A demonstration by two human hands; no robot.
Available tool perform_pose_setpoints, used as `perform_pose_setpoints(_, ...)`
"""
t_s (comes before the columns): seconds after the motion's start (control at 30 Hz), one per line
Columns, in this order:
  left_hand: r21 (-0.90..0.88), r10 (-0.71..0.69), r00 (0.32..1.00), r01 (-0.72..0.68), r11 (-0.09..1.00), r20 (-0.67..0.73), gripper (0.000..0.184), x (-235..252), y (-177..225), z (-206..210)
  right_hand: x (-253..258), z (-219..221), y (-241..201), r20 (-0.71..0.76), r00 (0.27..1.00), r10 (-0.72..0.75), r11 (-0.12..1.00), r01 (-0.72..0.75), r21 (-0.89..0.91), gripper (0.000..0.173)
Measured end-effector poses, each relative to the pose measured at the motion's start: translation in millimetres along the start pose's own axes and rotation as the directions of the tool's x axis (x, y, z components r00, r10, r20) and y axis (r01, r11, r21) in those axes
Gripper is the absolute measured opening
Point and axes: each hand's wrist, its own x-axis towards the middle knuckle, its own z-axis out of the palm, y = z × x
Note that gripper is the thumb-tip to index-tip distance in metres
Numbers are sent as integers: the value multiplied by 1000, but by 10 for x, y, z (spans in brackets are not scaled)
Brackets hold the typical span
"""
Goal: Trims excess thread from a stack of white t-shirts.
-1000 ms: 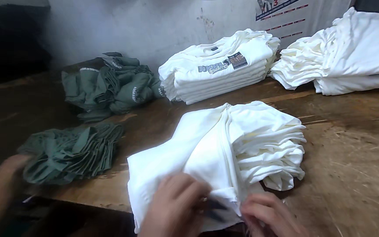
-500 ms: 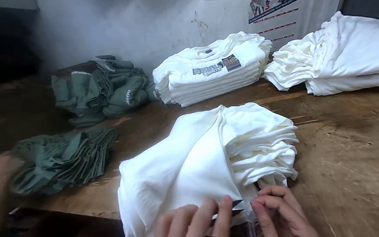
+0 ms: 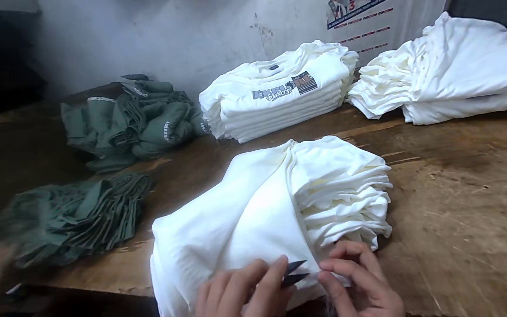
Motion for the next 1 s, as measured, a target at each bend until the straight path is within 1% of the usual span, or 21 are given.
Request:
perform_pose_setpoints(0.07,-110,-28,999,32,993,39,26,-12,-104,-13,-5,-33,-22,-27,998,53,997,-52,54,6)
perform_pose_setpoints(0.13,-134,-12,999,17,991,35,26,-12,-122,-36,-19,-68,-19,-40,996,79,995,-76,61,8)
perform_pose_setpoints(0.17,-112,12,1000,-10,994,19,24,-4,-93,-44,-28,-77,-13,-46,996,71,996,-69,48,8)
perform_pose_setpoints(0.23,-32,70,998,-70,997,-5,20,26,14,-46,-47,-67,-5,-81,997,19,1000,-19,-2,8)
perform_pose_setpoints(0.33,82,161,986,-158,984,-37,16,75,158,40,-41,-29,-4,-139,982,-125,984,106,-140,11)
perform_pose_setpoints(0.4,113,186,981,-179,977,-50,12,104,194,99,-41,-26,-8,-121,970,-209,959,179,-222,14)
perform_pose_setpoints(0.47,112,163,985,-156,981,-57,9,113,178,111,-55,-45,-17,-111,966,-235,942,198,-270,16)
perform_pose_setpoints(0.53,21,91,996,-91,996,6,10,96,136,73,-76,-99,17,-145,971,-190,945,141,-294,11)
perform_pose_setpoints(0.57,-31,56,997,-55,998,60,15,74,103,51,-85,-137,73,-153,974,-166,952,118,-282,11)
perform_pose_setpoints(0.6,-62,31,994,-25,998,107,19,38,57,50,-95,-176,140,-141,978,-156,958,115,-262,25)
perform_pose_setpoints(0.63,-82,19,992,-8,997,127,21,-3,-2,69,-109,-202,184,-121,979,-163,961,129,-246,32)
perform_pose_setpoints(0.7,-171,1,991,22,985,132,13,-71,-123,105,-144,-176,169,-42,973,-227,949,211,-234,28)
perform_pose_setpoints(0.73,-244,-9,991,42,969,136,12,-81,-165,91,-151,-120,125,3,964,-265,938,259,-232,29)
perform_pose_setpoints(0.8,-386,-25,987,85,918,157,10,-41,-206,13,-123,29,24,55,947,-315,910,318,-265,37)
perform_pose_setpoints(0.83,-441,-16,986,90,893,168,9,-1,-222,-27,-89,104,-5,57,943,-327,905,330,-268,35)
perform_pose_setpoints(0.87,-478,-4,986,85,874,169,10,45,-237,-54,-36,171,-20,48,943,-330,916,332,-224,25)
perform_pose_setpoints(0.9,-504,-6,986,90,859,164,10,93,-244,-73,20,228,-20,24,947,-322,939,322,-124,12)
perform_pose_setpoints(0.93,-520,-33,987,112,846,159,10,137,-245,-84,83,278,-22,-7,959,-285,959,285,15,5)
perform_pose_setpoints(1.0,-550,-92,981,173,817,171,12,208,-263,-73,206,347,-48,-22,993,-112,966,114,232,14)
